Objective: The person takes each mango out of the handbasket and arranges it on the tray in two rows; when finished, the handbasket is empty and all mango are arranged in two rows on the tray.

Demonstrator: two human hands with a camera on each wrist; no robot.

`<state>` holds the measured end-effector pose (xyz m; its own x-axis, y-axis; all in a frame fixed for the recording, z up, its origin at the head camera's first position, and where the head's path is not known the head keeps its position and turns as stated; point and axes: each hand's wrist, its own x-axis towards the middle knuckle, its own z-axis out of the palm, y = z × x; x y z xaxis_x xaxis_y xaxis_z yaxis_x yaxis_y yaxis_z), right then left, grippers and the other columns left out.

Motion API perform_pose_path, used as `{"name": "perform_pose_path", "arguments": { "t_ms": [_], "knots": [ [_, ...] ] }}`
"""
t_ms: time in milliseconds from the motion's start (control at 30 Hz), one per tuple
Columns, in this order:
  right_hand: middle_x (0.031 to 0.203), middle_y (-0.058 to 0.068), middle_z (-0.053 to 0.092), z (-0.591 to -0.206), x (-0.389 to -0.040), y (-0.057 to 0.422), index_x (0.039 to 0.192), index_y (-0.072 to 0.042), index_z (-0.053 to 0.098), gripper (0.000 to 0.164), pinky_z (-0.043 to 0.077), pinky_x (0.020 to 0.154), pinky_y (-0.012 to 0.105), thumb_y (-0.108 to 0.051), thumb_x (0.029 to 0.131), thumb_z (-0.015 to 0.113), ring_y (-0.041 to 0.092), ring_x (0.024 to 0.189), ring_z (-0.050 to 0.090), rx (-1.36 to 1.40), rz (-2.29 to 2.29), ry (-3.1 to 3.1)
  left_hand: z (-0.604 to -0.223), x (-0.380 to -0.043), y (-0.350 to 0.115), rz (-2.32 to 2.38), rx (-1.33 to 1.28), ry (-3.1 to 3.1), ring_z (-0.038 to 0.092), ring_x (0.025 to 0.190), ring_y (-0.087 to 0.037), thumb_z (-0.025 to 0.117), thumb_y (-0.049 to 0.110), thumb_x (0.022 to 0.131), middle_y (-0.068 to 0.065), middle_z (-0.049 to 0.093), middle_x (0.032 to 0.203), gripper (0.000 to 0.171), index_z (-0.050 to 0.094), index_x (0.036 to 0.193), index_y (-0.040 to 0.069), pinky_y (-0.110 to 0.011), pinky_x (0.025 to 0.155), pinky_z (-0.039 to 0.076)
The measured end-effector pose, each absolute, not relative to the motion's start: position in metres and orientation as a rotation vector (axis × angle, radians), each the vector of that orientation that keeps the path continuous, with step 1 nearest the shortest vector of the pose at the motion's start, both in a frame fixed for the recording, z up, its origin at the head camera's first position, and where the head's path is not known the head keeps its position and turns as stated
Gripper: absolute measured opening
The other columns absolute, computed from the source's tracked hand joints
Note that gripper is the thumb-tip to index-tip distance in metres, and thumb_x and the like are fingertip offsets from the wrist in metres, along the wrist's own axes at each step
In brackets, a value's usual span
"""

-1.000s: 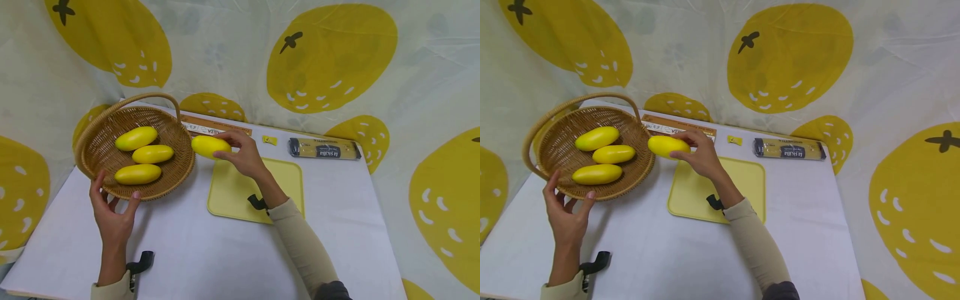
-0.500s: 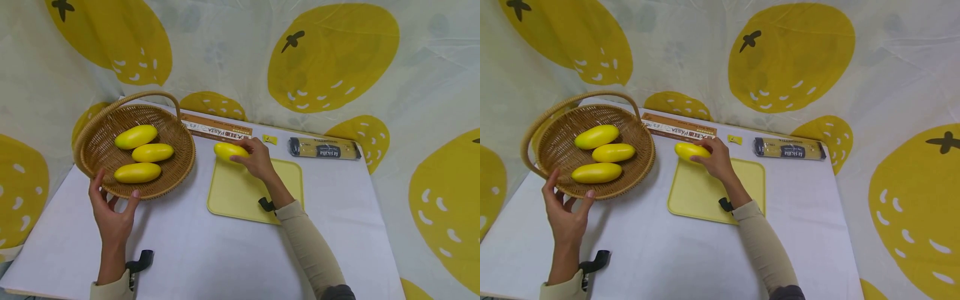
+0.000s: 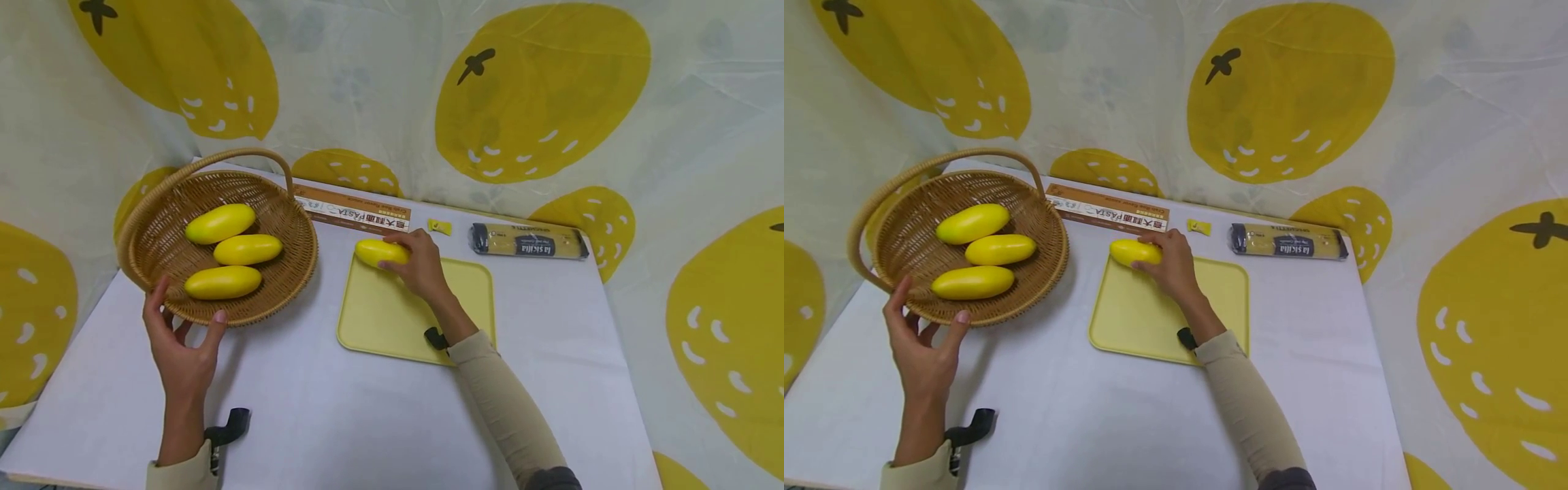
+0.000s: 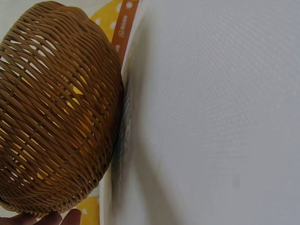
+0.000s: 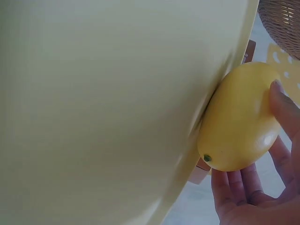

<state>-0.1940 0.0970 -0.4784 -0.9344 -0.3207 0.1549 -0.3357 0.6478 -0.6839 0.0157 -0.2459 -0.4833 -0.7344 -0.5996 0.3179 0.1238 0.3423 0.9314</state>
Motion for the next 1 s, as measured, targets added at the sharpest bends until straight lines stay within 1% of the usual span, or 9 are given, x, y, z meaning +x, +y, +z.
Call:
{"name": "perform_pose_path", "arguments": {
  "t_ms": [67,200,267,367,467,633,767,1000],
  "knots": [
    [0.111,0.011,0.063,-0.478,-0.191,0.098,0.128,-0.017,0.078,0.049,0.043,0.092,0.045,-0.029,0.083,0.092,0.028,0.100,0.053,0.574,1.179,-2.828,-0.483,0.016,-0.245,-1.442,0.418,-1.966,0.045,0.144,-0.028,0.079,0.001,0.082,-0.005,0.033,0.171,0.093,0.036,0.163,0.017,-0.025,0.110,0.047],
    [0.110,0.011,0.063,-0.476,-0.186,0.100,0.126,-0.017,0.080,0.039,0.051,0.093,0.044,-0.030,0.089,0.087,0.028,0.101,0.057,0.585,1.208,-2.816,-0.480,0.015,-0.245,-1.444,0.409,-1.960,0.045,0.143,-0.029,0.078,0.001,0.082,-0.005,0.033,0.170,0.093,0.036,0.163,0.016,-0.024,0.109,0.046],
    [0.111,0.012,0.063,-0.474,-0.184,0.100,0.126,-0.018,0.080,0.038,0.053,0.095,0.044,-0.029,0.090,0.086,0.029,0.103,0.060,0.577,1.234,-2.818,-0.479,0.015,-0.245,-1.446,0.399,-1.954,0.045,0.144,-0.029,0.078,0.001,0.082,-0.006,0.034,0.170,0.092,0.036,0.163,0.015,-0.024,0.109,0.046],
    [0.117,0.013,0.064,-0.471,-0.183,0.100,0.131,-0.017,0.077,0.047,0.052,0.098,0.046,-0.029,0.087,0.089,0.030,0.106,0.060,0.569,1.228,-2.851,-0.476,0.014,-0.244,-1.444,0.395,-1.949,0.045,0.143,-0.029,0.078,0.000,0.082,-0.008,0.034,0.170,0.092,0.037,0.163,0.014,-0.024,0.109,0.046],
    [0.123,0.012,0.067,-0.469,-0.185,0.099,0.136,-0.017,0.073,0.056,0.048,0.099,0.047,-0.032,0.085,0.091,0.031,0.109,0.059,0.552,1.178,-2.905,-0.474,0.015,-0.243,-1.440,0.406,-1.952,0.045,0.142,-0.028,0.077,0.001,0.082,-0.008,0.034,0.170,0.091,0.037,0.162,0.014,-0.023,0.109,0.046],
    [0.124,0.009,0.070,-0.470,-0.187,0.097,0.136,-0.017,0.073,0.060,0.043,0.097,0.045,-0.034,0.082,0.093,0.031,0.110,0.054,0.529,1.107,-2.970,-0.474,0.016,-0.242,-1.448,0.404,-1.950,0.045,0.142,-0.027,0.077,0.000,0.082,-0.008,0.034,0.170,0.091,0.037,0.163,0.015,-0.024,0.109,0.046],
    [0.122,0.011,0.067,-0.473,-0.189,0.093,0.136,-0.016,0.072,0.064,0.043,0.097,0.045,-0.036,0.080,0.094,0.031,0.110,0.052,0.494,1.104,-2.987,-0.476,0.016,-0.243,-1.447,0.405,-1.952,0.045,0.142,-0.027,0.077,0.000,0.082,-0.008,0.034,0.170,0.092,0.036,0.163,0.014,-0.024,0.109,0.046],
    [0.121,0.013,0.060,-0.478,-0.191,0.088,0.138,-0.018,0.069,0.070,0.045,0.098,0.046,-0.039,0.077,0.096,0.032,0.113,0.052,0.393,1.115,-3.009,-0.482,0.015,-0.246,-1.451,0.412,-1.957,0.045,0.143,-0.027,0.078,0.001,0.081,-0.008,0.034,0.170,0.093,0.036,0.163,0.013,-0.024,0.109,0.047]
  ]
}}
